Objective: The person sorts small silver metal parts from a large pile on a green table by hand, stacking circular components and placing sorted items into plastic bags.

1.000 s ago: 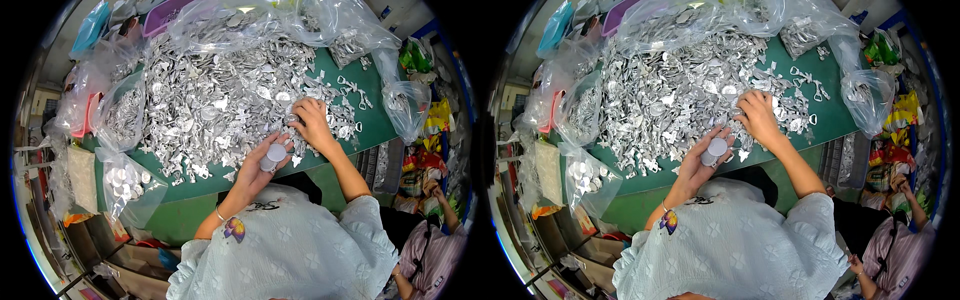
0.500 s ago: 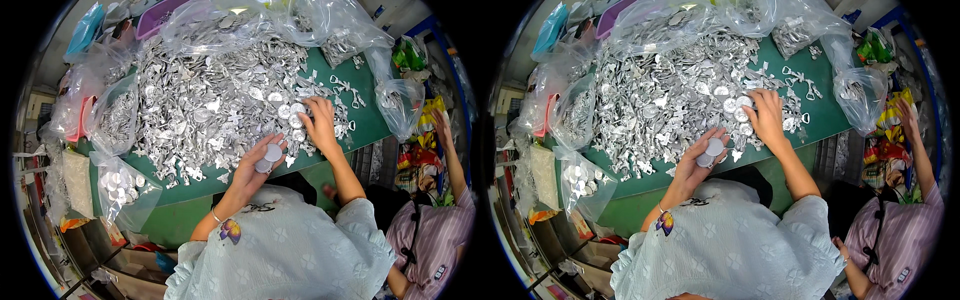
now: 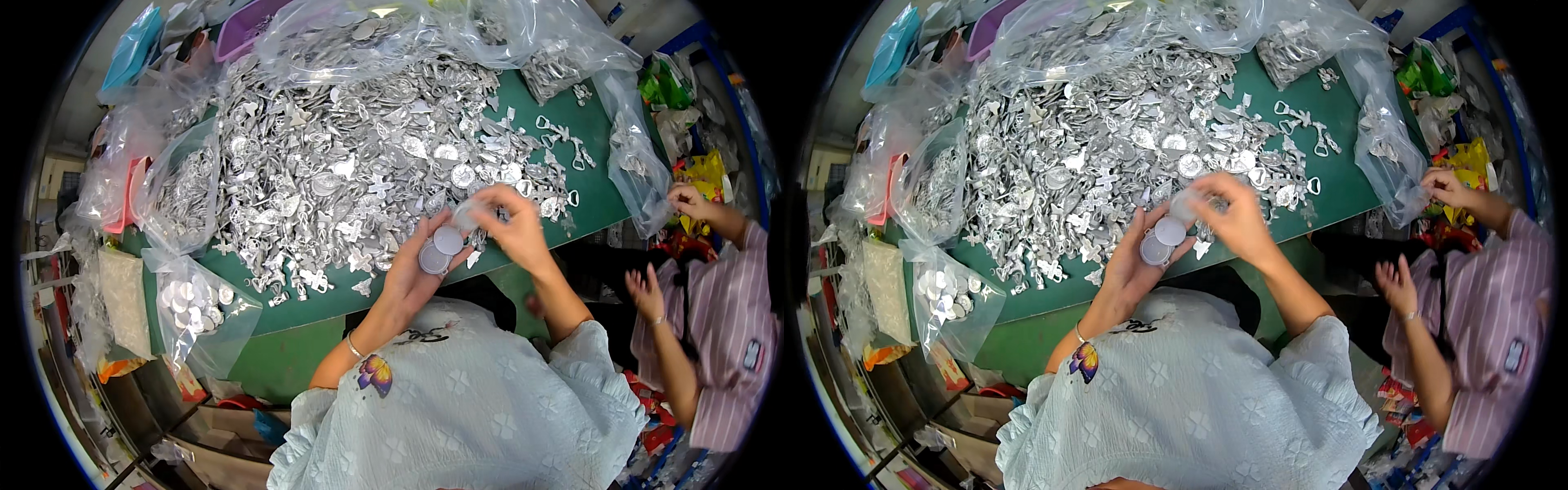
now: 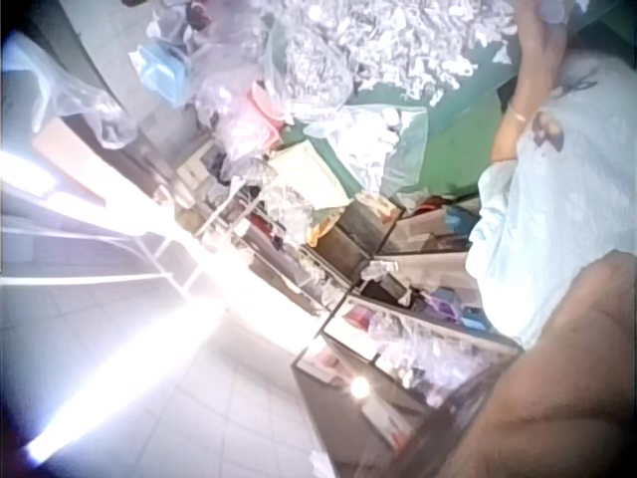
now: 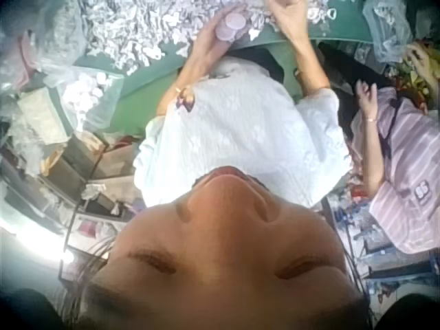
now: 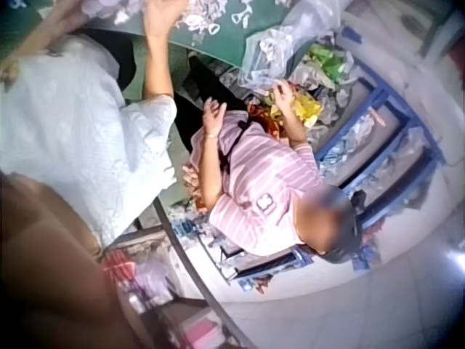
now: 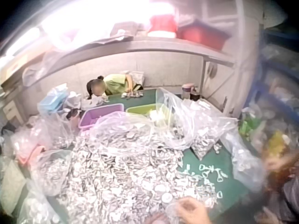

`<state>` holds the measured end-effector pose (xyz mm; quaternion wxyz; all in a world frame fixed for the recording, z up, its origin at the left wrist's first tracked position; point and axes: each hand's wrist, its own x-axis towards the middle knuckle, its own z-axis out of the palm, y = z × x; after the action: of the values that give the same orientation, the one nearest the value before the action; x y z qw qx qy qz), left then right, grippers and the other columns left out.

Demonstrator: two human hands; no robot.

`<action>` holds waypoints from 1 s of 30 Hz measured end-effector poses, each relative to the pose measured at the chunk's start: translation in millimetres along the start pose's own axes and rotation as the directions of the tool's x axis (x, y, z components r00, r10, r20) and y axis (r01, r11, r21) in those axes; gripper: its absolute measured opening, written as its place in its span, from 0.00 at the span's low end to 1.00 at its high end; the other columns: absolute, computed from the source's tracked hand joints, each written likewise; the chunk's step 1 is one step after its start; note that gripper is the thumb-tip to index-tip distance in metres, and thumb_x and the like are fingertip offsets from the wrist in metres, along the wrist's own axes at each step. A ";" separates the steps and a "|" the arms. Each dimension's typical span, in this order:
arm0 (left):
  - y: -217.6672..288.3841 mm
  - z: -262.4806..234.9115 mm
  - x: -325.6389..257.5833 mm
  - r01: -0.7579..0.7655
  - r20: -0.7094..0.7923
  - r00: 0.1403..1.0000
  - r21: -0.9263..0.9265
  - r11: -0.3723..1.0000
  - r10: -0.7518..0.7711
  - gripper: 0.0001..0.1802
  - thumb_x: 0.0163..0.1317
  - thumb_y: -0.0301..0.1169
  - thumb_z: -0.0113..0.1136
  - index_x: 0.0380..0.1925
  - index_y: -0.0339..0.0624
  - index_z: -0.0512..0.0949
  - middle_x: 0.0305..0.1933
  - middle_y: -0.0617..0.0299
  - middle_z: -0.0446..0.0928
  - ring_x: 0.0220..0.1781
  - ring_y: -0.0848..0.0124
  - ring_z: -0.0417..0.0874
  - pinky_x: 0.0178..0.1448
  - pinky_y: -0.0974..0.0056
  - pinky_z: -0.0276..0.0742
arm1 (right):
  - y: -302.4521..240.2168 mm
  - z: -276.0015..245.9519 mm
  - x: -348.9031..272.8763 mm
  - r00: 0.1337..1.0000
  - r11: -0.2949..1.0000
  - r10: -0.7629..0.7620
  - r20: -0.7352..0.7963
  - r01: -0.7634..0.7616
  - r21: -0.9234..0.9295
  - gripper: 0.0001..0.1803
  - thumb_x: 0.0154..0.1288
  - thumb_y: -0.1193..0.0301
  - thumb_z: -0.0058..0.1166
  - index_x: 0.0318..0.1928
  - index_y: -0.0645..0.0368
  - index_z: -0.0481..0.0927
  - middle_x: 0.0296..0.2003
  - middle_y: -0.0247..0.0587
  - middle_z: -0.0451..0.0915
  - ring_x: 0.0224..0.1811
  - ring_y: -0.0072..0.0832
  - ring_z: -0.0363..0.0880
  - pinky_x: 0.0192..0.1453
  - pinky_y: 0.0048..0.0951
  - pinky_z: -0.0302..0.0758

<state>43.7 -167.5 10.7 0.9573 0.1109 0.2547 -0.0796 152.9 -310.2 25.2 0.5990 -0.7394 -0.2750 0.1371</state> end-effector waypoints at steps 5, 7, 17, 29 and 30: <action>-2.4 -2.8 -5.7 -0.002 -0.021 1.000 0.204 0.979 0.006 0.25 0.61 0.32 0.53 0.59 0.43 0.64 0.54 0.56 0.71 0.56 0.61 0.73 0.58 0.55 0.72 | -4.1 -10.3 21.2 0.974 0.709 -0.226 0.016 0.176 -0.683 0.18 0.45 0.69 0.63 0.39 0.60 0.78 0.47 0.39 0.71 0.51 0.39 0.64 0.55 0.39 0.57; -0.9 -5.1 -6.8 0.023 0.022 0.999 0.172 0.985 -0.027 0.22 0.61 0.30 0.53 0.57 0.43 0.65 0.52 0.56 0.72 0.54 0.61 0.75 0.55 0.57 0.75 | 9.4 -6.5 21.8 0.957 0.617 -0.277 0.085 0.245 -0.748 0.16 0.45 0.70 0.64 0.37 0.59 0.77 0.48 0.39 0.70 0.53 0.39 0.63 0.55 0.39 0.56; -0.6 -4.9 -10.4 0.017 0.024 1.000 0.120 0.993 -0.020 0.19 0.54 0.21 0.54 0.48 0.41 0.70 0.46 0.56 0.73 0.49 0.61 0.77 0.49 0.60 0.79 | 26.9 7.1 42.2 0.933 0.611 -0.327 0.148 0.328 -0.720 0.14 0.44 0.72 0.63 0.32 0.61 0.73 0.39 0.38 0.75 0.48 0.36 0.68 0.55 0.44 0.55; 7.4 -6.1 -14.4 0.003 0.023 1.000 0.121 0.993 -0.006 0.22 0.53 0.20 0.54 0.51 0.42 0.69 0.45 0.59 0.73 0.46 0.65 0.77 0.47 0.62 0.78 | 28.0 14.1 86.5 0.991 0.634 -0.084 0.101 0.131 -0.762 0.19 0.52 0.66 0.60 0.43 0.63 0.77 0.36 0.49 0.76 0.47 0.42 0.70 0.53 0.39 0.59; 6.7 -7.9 -15.2 -0.002 0.035 0.999 0.126 0.992 -0.002 0.22 0.53 0.20 0.54 0.51 0.42 0.69 0.45 0.59 0.73 0.46 0.65 0.77 0.47 0.62 0.78 | 28.2 14.1 87.7 0.991 0.591 -0.062 0.117 0.131 -0.796 0.19 0.52 0.66 0.60 0.43 0.63 0.77 0.36 0.49 0.76 0.47 0.42 0.70 0.53 0.40 0.59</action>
<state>28.3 -157.6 12.9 0.9528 0.1698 0.2321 -0.0974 223.4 -252.4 5.7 0.1984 -0.9077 -0.3697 -0.0054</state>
